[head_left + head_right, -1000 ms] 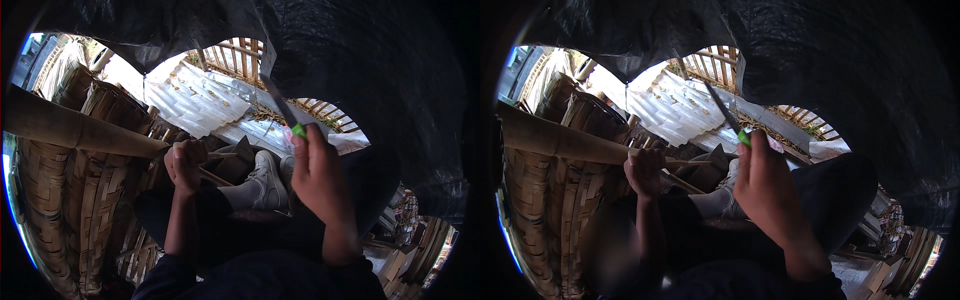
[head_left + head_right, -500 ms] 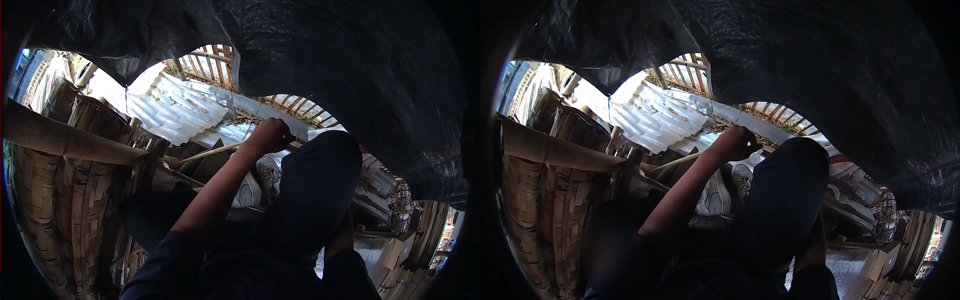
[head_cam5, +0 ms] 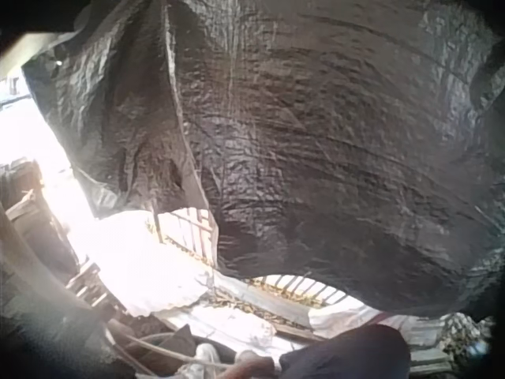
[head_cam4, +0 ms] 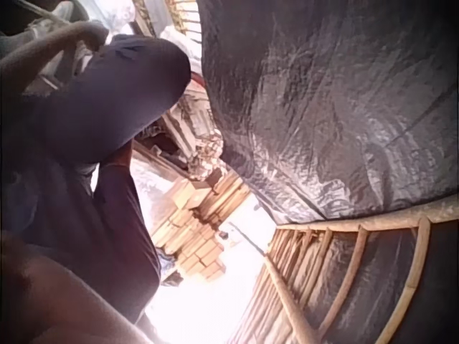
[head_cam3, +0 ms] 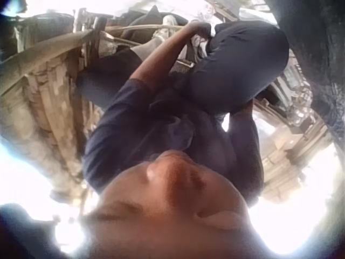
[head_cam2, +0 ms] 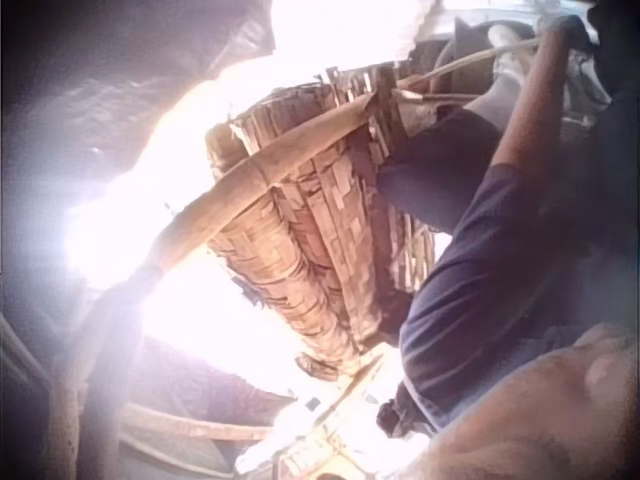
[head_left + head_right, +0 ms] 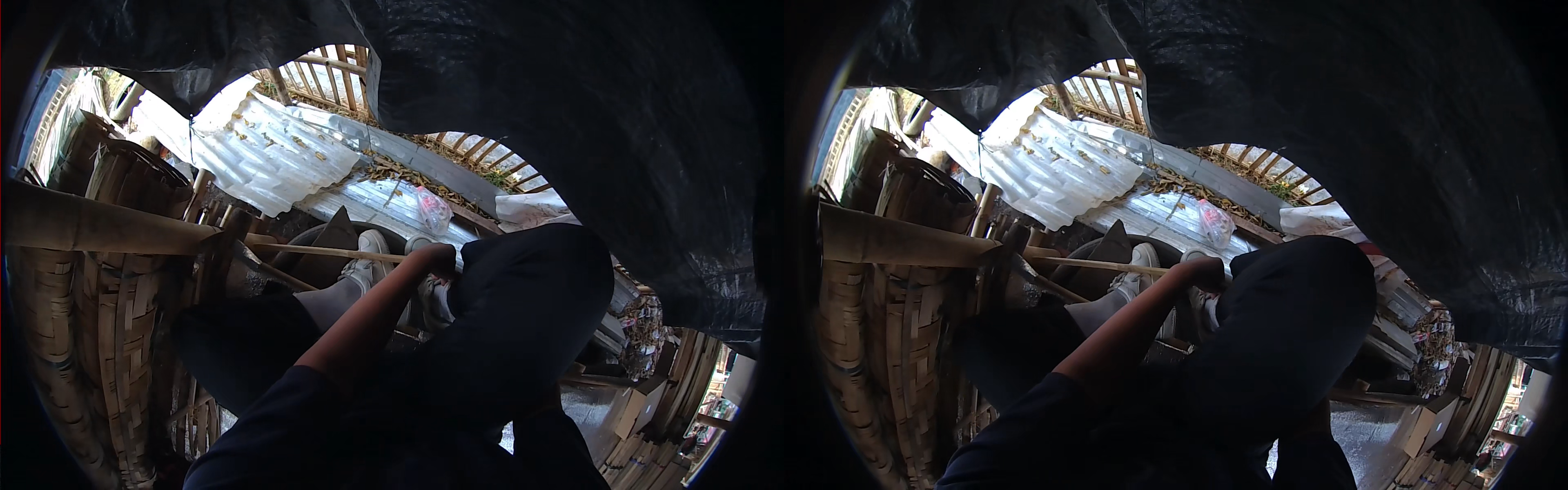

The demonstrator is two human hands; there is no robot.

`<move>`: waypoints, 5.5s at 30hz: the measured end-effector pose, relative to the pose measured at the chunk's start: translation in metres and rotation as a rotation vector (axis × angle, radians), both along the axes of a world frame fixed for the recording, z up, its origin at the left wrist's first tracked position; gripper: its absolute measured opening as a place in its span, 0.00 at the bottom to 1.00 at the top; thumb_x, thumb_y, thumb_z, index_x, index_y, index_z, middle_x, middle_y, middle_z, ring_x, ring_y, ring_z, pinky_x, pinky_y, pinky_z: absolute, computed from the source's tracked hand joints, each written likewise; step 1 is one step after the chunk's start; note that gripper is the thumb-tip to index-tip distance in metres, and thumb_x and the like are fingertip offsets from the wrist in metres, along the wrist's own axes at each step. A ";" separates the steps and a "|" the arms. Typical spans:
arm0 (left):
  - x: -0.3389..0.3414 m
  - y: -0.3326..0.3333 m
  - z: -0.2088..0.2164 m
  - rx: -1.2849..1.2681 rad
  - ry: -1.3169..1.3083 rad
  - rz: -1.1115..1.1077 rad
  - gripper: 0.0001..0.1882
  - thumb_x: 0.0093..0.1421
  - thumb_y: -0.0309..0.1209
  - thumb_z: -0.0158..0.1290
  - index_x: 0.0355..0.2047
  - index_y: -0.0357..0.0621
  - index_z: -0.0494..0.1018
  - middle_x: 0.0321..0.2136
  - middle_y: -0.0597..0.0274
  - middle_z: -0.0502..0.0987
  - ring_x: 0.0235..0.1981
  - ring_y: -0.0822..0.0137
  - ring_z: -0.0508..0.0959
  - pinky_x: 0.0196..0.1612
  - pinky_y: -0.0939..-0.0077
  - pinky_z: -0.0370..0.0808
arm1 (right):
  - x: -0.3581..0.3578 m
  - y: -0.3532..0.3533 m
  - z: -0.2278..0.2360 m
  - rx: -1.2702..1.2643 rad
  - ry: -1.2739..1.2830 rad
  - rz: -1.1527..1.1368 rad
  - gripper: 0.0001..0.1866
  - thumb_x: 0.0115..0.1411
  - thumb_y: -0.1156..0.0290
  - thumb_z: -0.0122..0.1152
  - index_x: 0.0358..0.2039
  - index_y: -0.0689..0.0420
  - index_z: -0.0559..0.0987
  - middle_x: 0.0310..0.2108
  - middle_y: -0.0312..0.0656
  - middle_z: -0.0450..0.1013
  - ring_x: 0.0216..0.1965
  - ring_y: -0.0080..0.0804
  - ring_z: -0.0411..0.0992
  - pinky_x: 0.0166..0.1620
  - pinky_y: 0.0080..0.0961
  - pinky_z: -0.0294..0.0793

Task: The person puts down a phone, picks up a knife and a strip of bamboo, and whittles the bamboo strip using the knife.

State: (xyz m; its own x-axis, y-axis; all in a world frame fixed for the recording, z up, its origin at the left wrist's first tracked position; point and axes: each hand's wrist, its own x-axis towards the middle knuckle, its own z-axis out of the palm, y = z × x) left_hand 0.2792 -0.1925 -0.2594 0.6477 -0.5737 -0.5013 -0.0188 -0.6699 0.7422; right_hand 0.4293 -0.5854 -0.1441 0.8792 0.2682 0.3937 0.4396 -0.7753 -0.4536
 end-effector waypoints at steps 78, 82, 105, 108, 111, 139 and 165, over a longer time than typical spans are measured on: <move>-0.191 0.193 0.255 -0.955 -0.971 1.350 0.25 0.66 0.42 0.37 0.26 0.32 0.72 0.10 0.76 0.54 0.12 0.83 0.52 0.17 0.82 0.46 | -0.133 0.326 -0.133 -1.100 0.818 -0.211 0.27 0.46 0.61 0.69 0.48 0.55 0.77 0.52 0.41 0.71 0.52 0.36 0.71 0.51 0.34 0.72; -0.192 0.195 0.255 -0.950 -0.989 1.346 0.25 0.66 0.43 0.37 0.26 0.32 0.72 0.10 0.76 0.54 0.12 0.83 0.52 0.16 0.83 0.46 | -0.125 0.320 -0.119 -1.456 0.762 0.050 0.25 0.49 0.63 0.67 0.48 0.56 0.77 0.53 0.43 0.71 0.54 0.38 0.69 0.52 0.36 0.70; -0.206 0.206 0.247 -1.181 -0.920 1.443 0.26 0.67 0.48 0.33 0.18 0.44 0.57 0.11 0.72 0.52 0.11 0.80 0.49 0.15 0.80 0.46 | -0.217 0.437 0.162 0.026 0.658 0.575 0.11 0.62 0.71 0.47 0.39 0.65 0.72 0.30 0.56 0.74 0.36 0.53 0.73 0.39 0.40 0.69; -0.216 0.199 0.255 -1.136 -0.995 1.486 0.25 0.68 0.46 0.32 0.18 0.44 0.55 0.12 0.72 0.51 0.12 0.79 0.49 0.15 0.79 0.46 | -0.237 0.452 0.129 0.175 0.615 0.615 0.11 0.63 0.72 0.46 0.41 0.65 0.71 0.30 0.54 0.74 0.34 0.48 0.75 0.37 0.36 0.70; -0.217 0.198 0.250 -1.081 -1.011 1.418 0.24 0.69 0.46 0.32 0.19 0.44 0.55 0.12 0.72 0.51 0.13 0.78 0.51 0.16 0.79 0.49 | -0.253 0.466 0.111 0.282 0.649 0.674 0.10 0.63 0.73 0.46 0.41 0.65 0.71 0.30 0.53 0.74 0.33 0.49 0.74 0.37 0.35 0.70; -0.209 0.191 0.269 -0.926 -1.106 1.483 0.18 0.68 0.42 0.35 0.23 0.47 0.56 0.15 0.70 0.53 0.14 0.77 0.52 0.20 0.77 0.54 | -0.244 0.474 0.128 0.298 0.758 0.723 0.10 0.66 0.70 0.44 0.33 0.63 0.71 0.23 0.44 0.71 0.25 0.33 0.72 0.31 0.30 0.68; -0.232 0.180 0.270 -1.040 -1.207 1.409 0.14 0.61 0.34 0.47 0.38 0.37 0.58 0.23 0.64 0.61 0.23 0.76 0.60 0.27 0.81 0.58 | -0.297 0.469 0.168 0.278 0.769 0.955 0.06 0.56 0.78 0.50 0.33 0.66 0.67 0.19 0.57 0.69 0.25 0.53 0.72 0.26 0.41 0.68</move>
State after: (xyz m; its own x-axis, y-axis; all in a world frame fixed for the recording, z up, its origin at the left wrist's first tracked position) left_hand 0.0474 -0.0122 0.0108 0.4639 0.7396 0.4877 -0.6291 -0.1125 0.7691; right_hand 0.1321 -0.1162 0.0243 0.4066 0.9135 0.0115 0.3218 -0.1314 -0.9376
